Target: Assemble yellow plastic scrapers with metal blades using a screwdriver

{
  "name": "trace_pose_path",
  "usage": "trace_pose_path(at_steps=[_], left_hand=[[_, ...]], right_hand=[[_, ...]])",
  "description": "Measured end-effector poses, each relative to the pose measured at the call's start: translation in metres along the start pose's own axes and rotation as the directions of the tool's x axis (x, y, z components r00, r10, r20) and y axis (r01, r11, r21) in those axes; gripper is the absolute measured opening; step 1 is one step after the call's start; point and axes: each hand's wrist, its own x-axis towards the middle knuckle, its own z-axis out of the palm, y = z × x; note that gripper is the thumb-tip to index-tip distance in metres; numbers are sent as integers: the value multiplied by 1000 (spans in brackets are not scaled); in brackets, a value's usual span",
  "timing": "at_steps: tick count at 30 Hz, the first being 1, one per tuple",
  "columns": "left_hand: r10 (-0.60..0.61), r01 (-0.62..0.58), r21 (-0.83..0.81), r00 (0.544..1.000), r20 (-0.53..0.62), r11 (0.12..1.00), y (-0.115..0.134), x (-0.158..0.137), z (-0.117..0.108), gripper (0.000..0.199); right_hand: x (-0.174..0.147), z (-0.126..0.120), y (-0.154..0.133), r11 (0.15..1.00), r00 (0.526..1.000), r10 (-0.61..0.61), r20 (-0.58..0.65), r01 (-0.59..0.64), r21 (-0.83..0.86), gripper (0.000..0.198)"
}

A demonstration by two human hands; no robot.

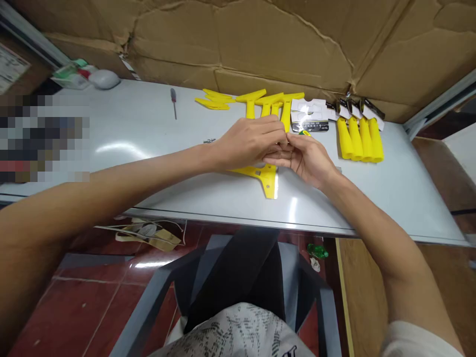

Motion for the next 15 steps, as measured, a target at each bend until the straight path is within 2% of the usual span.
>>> trace_pose_path(at_steps=[2,4,7,10,13,15], left_hand=[[32,-33,-29,999,-21,999,-11,5,8,28],[35,-36,-98,999,-17,994,-19,6,8,27],[-8,9,-165,1000,5,986,-21,1,-4,30],[-116,116,-135,993,6,984,-17,-16,-22,37],[-151,150,-97,989,1,984,-14,-44,-35,43],[-124,127,-40,990,68,991,-11,-63,-39,41]], right_hand=[[1,1,1,999,996,-13,-84,16,38,33],[2,1,0,998,993,-27,-116,34,54,27],[2,-4,-3,996,990,-78,-118,82,33,20],[3,-14,-7,992,982,-127,-141,124,-27,17],[4,-23,-12,983,980,-159,-123,144,-116,26],[3,-27,-16,963,975,-201,-94,180,-200,38]])
